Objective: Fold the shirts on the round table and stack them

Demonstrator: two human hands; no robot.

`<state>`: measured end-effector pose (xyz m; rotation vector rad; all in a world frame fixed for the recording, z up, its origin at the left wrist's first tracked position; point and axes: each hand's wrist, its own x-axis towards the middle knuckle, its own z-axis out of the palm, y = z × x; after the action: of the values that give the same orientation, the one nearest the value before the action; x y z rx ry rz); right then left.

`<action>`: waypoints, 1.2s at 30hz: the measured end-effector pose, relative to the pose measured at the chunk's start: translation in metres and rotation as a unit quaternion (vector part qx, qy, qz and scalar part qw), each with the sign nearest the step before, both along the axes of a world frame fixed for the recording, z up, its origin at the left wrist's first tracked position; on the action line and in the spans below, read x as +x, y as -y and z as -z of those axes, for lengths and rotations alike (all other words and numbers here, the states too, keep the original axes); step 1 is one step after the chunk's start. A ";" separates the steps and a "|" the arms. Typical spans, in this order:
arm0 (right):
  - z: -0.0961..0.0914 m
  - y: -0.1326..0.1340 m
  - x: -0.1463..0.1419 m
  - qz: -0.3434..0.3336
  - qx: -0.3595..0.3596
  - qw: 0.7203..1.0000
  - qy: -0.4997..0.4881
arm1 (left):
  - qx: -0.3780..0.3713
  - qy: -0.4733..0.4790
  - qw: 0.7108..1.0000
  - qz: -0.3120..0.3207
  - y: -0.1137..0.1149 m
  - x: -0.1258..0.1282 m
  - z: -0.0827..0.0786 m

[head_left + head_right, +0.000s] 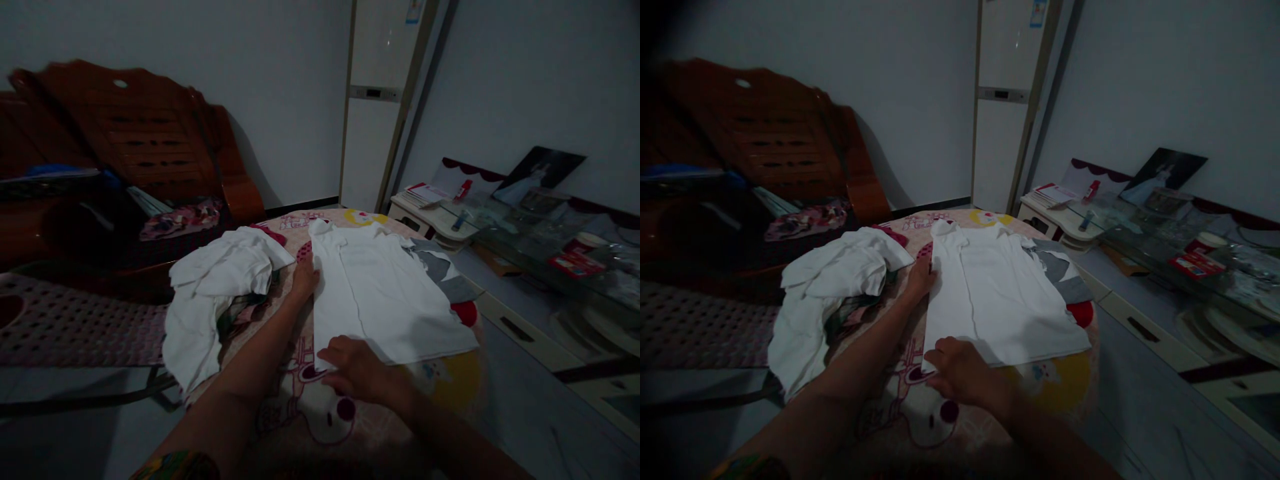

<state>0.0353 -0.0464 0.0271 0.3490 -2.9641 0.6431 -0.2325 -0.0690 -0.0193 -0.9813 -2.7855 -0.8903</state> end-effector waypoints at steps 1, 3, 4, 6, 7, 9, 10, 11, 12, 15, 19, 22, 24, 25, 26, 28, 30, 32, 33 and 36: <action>0.001 0.005 -0.001 -0.015 0.047 0.999 -0.002 | -0.003 0.011 1.000 -0.015 0.002 -0.002 -0.003; 0.006 0.011 -0.001 -0.030 0.119 0.992 -0.015 | -0.013 0.035 0.998 -0.042 0.005 -0.006 -0.007; 0.010 0.013 -0.001 -0.033 0.145 0.989 -0.023 | -0.019 0.048 0.997 -0.053 0.004 -0.007 -0.009; 0.019 0.017 -0.003 -0.031 0.175 0.983 -0.037 | -0.027 0.074 0.995 -0.065 0.002 -0.008 -0.012; 0.024 0.018 -0.004 -0.024 0.184 0.982 -0.043 | -0.030 0.087 0.993 -0.068 0.001 -0.009 -0.013; 0.030 0.020 -0.009 -0.007 0.190 0.981 -0.049 | -0.030 0.106 0.992 -0.065 -0.003 -0.010 -0.014; 0.032 0.020 -0.011 0.003 0.189 0.981 -0.050 | -0.027 0.110 0.992 -0.057 -0.004 -0.010 -0.014; 0.032 0.020 -0.014 0.012 0.186 0.981 -0.048 | -0.025 0.111 0.992 -0.045 -0.006 -0.010 -0.014; 0.031 0.020 -0.016 0.020 0.180 0.982 -0.044 | -0.020 0.109 0.993 -0.033 -0.006 -0.009 -0.013; 0.024 0.018 -0.021 0.038 0.144 0.988 -0.027 | -0.006 0.102 0.995 -0.001 -0.004 -0.007 -0.011; 0.019 0.022 -0.019 0.028 0.104 0.994 -0.032 | -0.011 0.108 0.994 0.010 0.006 -0.003 -0.011; 0.022 0.027 -0.014 0.017 0.095 0.995 -0.030 | -0.031 0.106 0.994 0.017 0.013 0.000 -0.014; 0.024 0.027 -0.012 0.006 0.066 0.997 -0.031 | -0.047 0.080 0.996 0.004 0.014 0.003 -0.018; 0.024 0.024 -0.012 0.005 0.038 0.999 -0.036 | -0.052 0.052 0.997 -0.008 0.013 0.004 -0.019; 0.023 0.019 -0.012 0.010 0.003 0.999 -0.045 | -0.054 0.017 0.998 -0.016 0.011 0.007 -0.021; 0.020 -0.002 -0.013 0.056 -0.067 0.993 -0.077 | -0.049 -0.047 0.998 0.001 0.004 0.013 -0.021; 0.016 -0.035 -0.013 0.146 -0.102 0.976 -0.125 | -0.049 -0.074 0.994 0.066 -0.005 0.021 -0.019; 0.014 -0.078 -0.008 0.246 -0.069 0.951 -0.177 | -0.061 -0.071 0.986 0.136 -0.013 0.032 -0.013; 0.014 -0.102 -0.004 0.296 -0.034 0.934 -0.199 | -0.071 -0.073 0.982 0.161 -0.016 0.038 -0.009; 0.019 -0.168 0.018 0.436 0.091 0.866 -0.229 | -0.113 -0.096 0.969 0.197 -0.020 0.054 0.003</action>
<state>0.0537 0.1215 0.0082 -0.7064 -2.3363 0.1265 -0.1782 -0.0492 -0.0219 -1.6014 -2.6087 -0.4741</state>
